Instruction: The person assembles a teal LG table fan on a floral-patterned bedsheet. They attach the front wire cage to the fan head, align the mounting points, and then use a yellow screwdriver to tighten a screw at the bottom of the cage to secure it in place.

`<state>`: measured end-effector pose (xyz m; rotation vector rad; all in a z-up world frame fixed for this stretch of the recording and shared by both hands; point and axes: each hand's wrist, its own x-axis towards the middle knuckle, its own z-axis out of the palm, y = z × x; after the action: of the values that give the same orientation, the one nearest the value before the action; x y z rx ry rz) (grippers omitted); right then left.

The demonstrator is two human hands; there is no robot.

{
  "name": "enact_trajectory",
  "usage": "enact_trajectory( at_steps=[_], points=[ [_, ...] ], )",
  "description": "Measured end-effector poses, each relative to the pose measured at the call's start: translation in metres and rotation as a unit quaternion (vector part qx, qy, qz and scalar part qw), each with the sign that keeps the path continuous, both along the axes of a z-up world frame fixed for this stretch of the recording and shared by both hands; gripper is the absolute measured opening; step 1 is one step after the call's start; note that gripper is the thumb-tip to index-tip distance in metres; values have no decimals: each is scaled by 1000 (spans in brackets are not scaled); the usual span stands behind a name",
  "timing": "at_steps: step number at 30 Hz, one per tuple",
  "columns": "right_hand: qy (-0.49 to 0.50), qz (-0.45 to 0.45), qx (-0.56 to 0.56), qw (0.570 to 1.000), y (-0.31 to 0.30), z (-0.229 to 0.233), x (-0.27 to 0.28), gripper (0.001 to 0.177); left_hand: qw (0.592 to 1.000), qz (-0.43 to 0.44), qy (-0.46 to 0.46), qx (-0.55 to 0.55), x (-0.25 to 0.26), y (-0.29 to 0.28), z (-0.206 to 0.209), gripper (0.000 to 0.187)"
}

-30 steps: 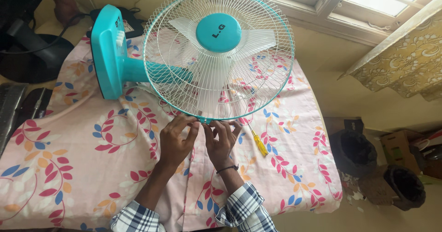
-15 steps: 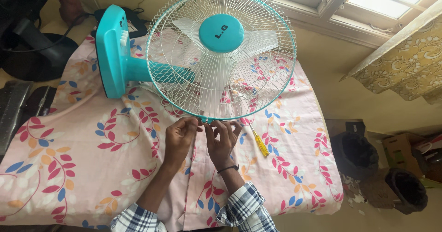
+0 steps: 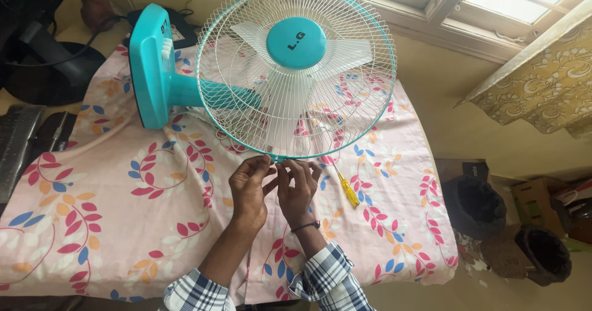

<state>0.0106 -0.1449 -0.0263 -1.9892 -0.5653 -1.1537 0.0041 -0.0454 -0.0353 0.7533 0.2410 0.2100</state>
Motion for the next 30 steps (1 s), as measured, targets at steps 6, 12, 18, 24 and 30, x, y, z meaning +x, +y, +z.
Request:
enact_trajectory(
  at_steps=[6,12,18,24,30],
  points=[
    [34,19,15,999,-10,1,0,13,1000,6,-12,6,0,-1,-1,8],
    [75,-126,122,982,-60,-3,7,5,1000,-8,3,-3,-1,2,-2,8],
    [228,-396,-48,888,-107,-3,-1,30,1000,-11,-5,-19,1,0,1,6],
    [392,-355,-105,842,-107,-17,3,21,999,-5,-32,-32,12,13,-3,5],
    [274,-108,204,934,-98,-21,8,14,999,-2,-31,-16,23,33,-7,5]
  ],
)
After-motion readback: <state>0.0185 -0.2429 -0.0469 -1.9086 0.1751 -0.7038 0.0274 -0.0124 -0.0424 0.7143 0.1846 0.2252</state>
